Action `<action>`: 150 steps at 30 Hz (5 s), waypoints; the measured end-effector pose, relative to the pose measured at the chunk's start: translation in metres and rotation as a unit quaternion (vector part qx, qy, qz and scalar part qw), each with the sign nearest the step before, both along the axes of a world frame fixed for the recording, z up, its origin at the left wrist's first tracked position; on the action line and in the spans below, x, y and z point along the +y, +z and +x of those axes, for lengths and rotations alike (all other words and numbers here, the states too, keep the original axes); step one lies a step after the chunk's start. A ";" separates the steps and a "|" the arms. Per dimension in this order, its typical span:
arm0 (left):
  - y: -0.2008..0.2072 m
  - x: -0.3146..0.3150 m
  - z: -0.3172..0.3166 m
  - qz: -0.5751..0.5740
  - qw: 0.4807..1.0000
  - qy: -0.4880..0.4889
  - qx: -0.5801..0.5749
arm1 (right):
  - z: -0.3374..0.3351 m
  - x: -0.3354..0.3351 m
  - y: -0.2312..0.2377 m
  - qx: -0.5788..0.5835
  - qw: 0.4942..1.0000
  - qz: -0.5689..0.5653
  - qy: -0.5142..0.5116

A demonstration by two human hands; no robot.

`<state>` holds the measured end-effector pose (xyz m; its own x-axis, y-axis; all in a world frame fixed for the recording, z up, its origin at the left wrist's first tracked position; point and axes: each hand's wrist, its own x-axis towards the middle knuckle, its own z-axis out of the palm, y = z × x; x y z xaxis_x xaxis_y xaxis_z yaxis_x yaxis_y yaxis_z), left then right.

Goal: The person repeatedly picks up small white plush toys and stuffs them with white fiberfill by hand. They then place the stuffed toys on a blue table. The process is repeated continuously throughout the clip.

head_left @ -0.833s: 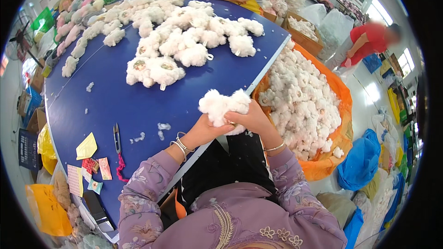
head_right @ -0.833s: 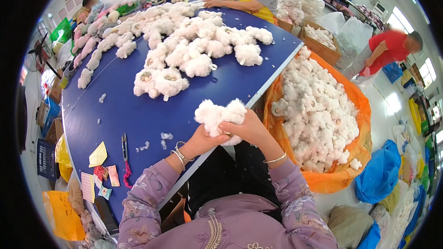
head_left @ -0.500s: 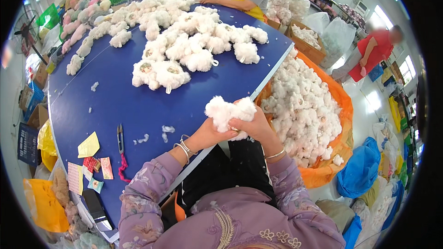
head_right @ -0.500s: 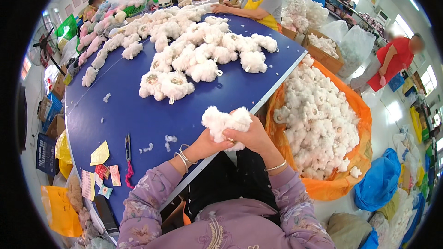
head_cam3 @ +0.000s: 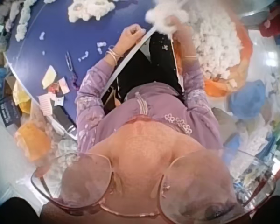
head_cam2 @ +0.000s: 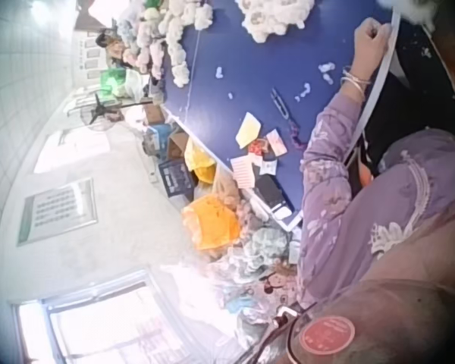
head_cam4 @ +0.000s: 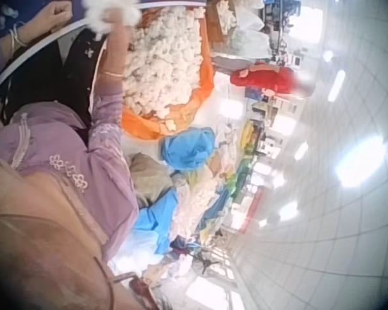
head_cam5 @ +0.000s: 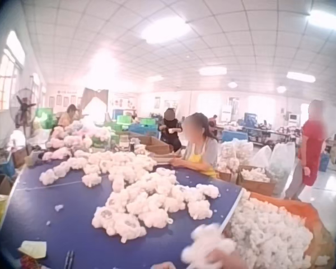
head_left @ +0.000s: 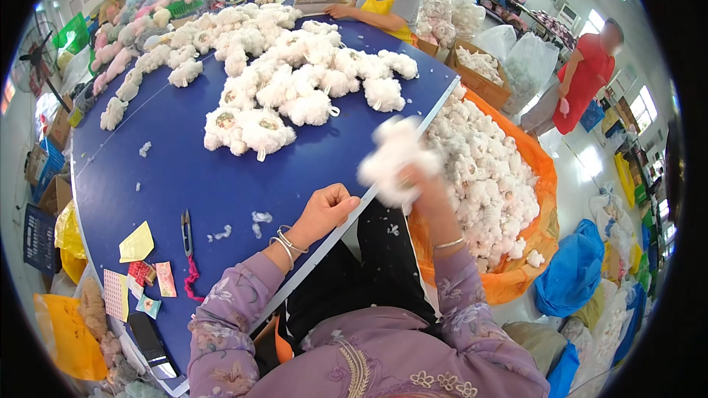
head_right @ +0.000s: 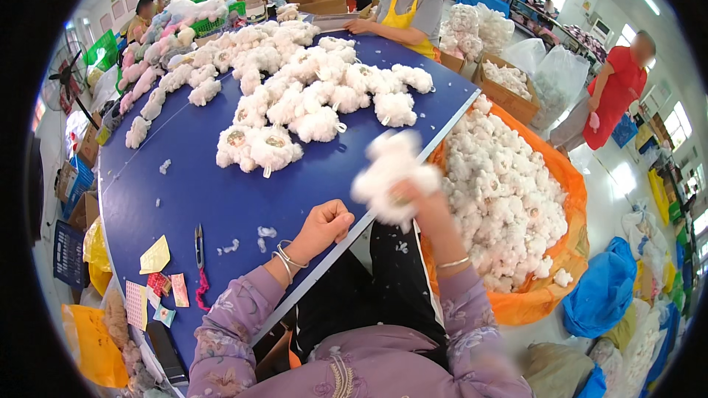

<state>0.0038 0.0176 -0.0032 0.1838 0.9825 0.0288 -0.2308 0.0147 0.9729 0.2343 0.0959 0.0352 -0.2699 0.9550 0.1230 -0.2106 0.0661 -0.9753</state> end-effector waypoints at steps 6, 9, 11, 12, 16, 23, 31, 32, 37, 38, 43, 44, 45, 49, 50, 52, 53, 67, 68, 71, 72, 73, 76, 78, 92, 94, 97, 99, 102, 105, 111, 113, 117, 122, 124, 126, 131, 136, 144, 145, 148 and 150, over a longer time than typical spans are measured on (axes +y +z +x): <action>0.006 -0.003 -0.004 0.007 1.000 -0.001 0.014 | 0.010 0.065 0.066 0.138 0.988 0.061 0.020; 0.005 -0.004 -0.005 0.002 1.000 0.007 0.022 | -0.030 0.110 0.060 -0.065 0.995 0.048 -0.062; 0.008 -0.004 -0.002 -0.001 0.999 0.003 0.041 | -0.042 0.162 0.046 -0.215 0.961 0.107 -0.138; 0.010 -0.003 0.000 0.000 0.999 -0.001 0.051 | -0.043 0.188 0.034 -0.290 0.930 0.150 -0.168; 0.008 -0.001 0.001 0.006 0.999 -0.003 0.033 | -0.068 0.229 -0.013 -0.559 0.781 0.242 -0.141; 0.009 -0.006 -0.004 0.007 0.999 0.005 0.047 | -0.108 0.151 -0.012 -0.490 0.778 0.387 -0.073; -0.003 0.008 -0.007 0.025 0.987 0.150 -0.041 | -0.082 0.076 0.000 -0.285 0.944 0.164 0.029; -0.002 0.008 -0.004 0.054 0.981 0.187 0.006 | -0.074 0.065 0.010 -0.224 0.968 0.098 0.063; 0.010 -0.003 0.000 0.150 0.943 0.179 0.238 | -0.051 0.031 0.022 -0.083 0.964 -0.097 0.233; 0.013 -0.003 0.004 0.153 0.951 0.168 0.211 | -0.047 0.031 0.019 -0.084 0.965 -0.101 0.228; 0.027 -0.008 0.000 0.063 0.958 0.075 0.269 | -0.042 0.028 0.024 -0.123 0.973 -0.049 0.187; 0.025 -0.008 0.000 0.074 0.951 0.067 0.294 | -0.042 0.026 0.026 -0.138 0.976 -0.023 0.169; 0.030 -0.009 0.000 0.074 0.944 0.053 0.316 | -0.041 0.025 0.025 -0.119 0.980 -0.010 0.158; 0.017 -0.008 -0.003 0.093 0.974 0.044 0.200 | -0.058 -0.011 0.044 -0.220 0.954 0.093 0.182; 0.018 -0.007 -0.003 0.088 0.978 0.031 0.187 | -0.062 -0.017 0.042 -0.204 0.959 0.088 0.174; 0.017 -0.006 -0.003 0.090 0.982 0.018 0.167 | -0.067 -0.020 0.041 -0.192 0.965 0.096 0.153; 0.014 -0.006 -0.003 0.095 0.982 0.021 0.161 | -0.067 -0.020 0.040 -0.196 0.964 0.109 0.141; 0.008 -0.011 -0.003 0.028 0.996 0.049 0.074 | -0.076 -0.012 0.020 -0.197 0.969 0.092 0.119; 0.011 -0.012 -0.003 0.025 0.996 0.046 0.068 | -0.075 -0.011 0.022 -0.186 0.969 0.089 0.133; 0.016 -0.016 -0.001 0.027 0.998 0.035 0.053 | -0.071 -0.009 0.015 -0.151 0.973 0.080 0.158; 0.017 -0.017 0.000 0.030 0.998 0.032 0.048 | -0.071 -0.009 0.011 -0.138 0.974 0.077 0.164; 0.016 -0.016 0.000 0.029 0.998 0.021 0.056 | -0.069 -0.010 0.010 -0.112 0.978 0.059 0.168; 0.016 -0.015 -0.002 0.019 0.997 -0.006 0.080 | -0.068 -0.014 0.006 -0.055 0.982 0.017 0.177; 0.022 -0.018 -0.001 0.006 0.995 -0.021 0.099 | -0.066 -0.014 -0.001 -0.051 0.982 0.008 0.179; 0.020 -0.019 0.002 0.059 0.992 -0.010 0.114 | -0.065 -0.025 0.017 -0.100 0.975 0.034 0.198; 0.020 -0.019 0.001 0.059 0.991 -0.016 0.121 | -0.062 -0.025 0.019 -0.109 0.972 0.046 0.204; 0.020 -0.017 0.000 0.039 0.989 -0.032 0.141 | -0.057 -0.024 0.020 -0.131 0.970 0.062 0.197; 0.019 -0.016 0.000 0.045 0.986 -0.034 0.156 | -0.052 -0.022 0.020 -0.152 0.968 0.076 0.186; 0.022 -0.015 -0.001 0.016 0.991 -0.027 0.127 | -0.044 -0.009 0.032 -0.219 0.948 0.038 0.227; 0.015 -0.013 0.002 0.071 0.994 0.012 0.082 | -0.043 -0.004 0.039 -0.237 0.950 0.030 0.200; 0.018 -0.010 0.001 0.055 0.989 -0.010 0.138 | 0.005 0.052 0.037 0.314 0.946 -0.005 0.080; 0.018 -0.010 0.001 0.050 0.989 -0.012 0.140 | -0.002 0.062 0.055 0.253 0.952 0.044 0.168; 0.014 -0.010 -0.001 0.045 0.990 -0.011 0.131 | -0.076 0.069 0.052 -0.108 0.989 0.015 0.101; 0.017 -0.008 -0.002 0.060 0.986 0.008 0.158 | -0.164 0.122 0.007 -0.281 0.888 0.355 -0.080; 0.010 -0.007 -0.002 0.070 0.983 0.015 0.172 | -0.189 0.121 0.004 -0.349 0.836 0.422 -0.022; 0.012 -0.007 -0.001 0.071 0.980 0.012 0.188 | -0.203 0.116 -0.010 -0.468 0.773 0.428 -0.029; 0.009 -0.005 0.000 0.066 0.981 0.007 0.182 | -0.202 0.125 -0.015 -0.495 0.793 0.354 -0.012; 0.005 -0.003 0.004 0.081 0.984 0.119 0.106 | -0.161 0.118 -0.009 -0.329 0.890 0.315 -0.018; -0.001 0.008 0.000 0.123 0.964 0.223 0.072 | -0.045 0.051 0.034 -0.145 0.971 0.034 0.185; 0.003 0.004 0.002 0.119 0.977 0.164 0.067 | -0.042 0.046 0.033 -0.147 0.968 0.019 0.202; 0.016 -0.008 0.001 0.080 0.996 0.004 0.042 | -0.044 0.029 0.036 -0.188 0.952 0.046 0.237; 0.017 -0.011 -0.002 0.061 0.996 -0.060 0.019 | -0.049 0.025 0.035 -0.210 0.947 0.058 0.236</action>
<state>0.0023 0.0063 0.0136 0.3027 0.9431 0.1379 -0.1974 -0.0795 0.9771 0.1849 0.1213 0.0703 -0.7119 0.7022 0.0076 0.1608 0.1735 -0.9716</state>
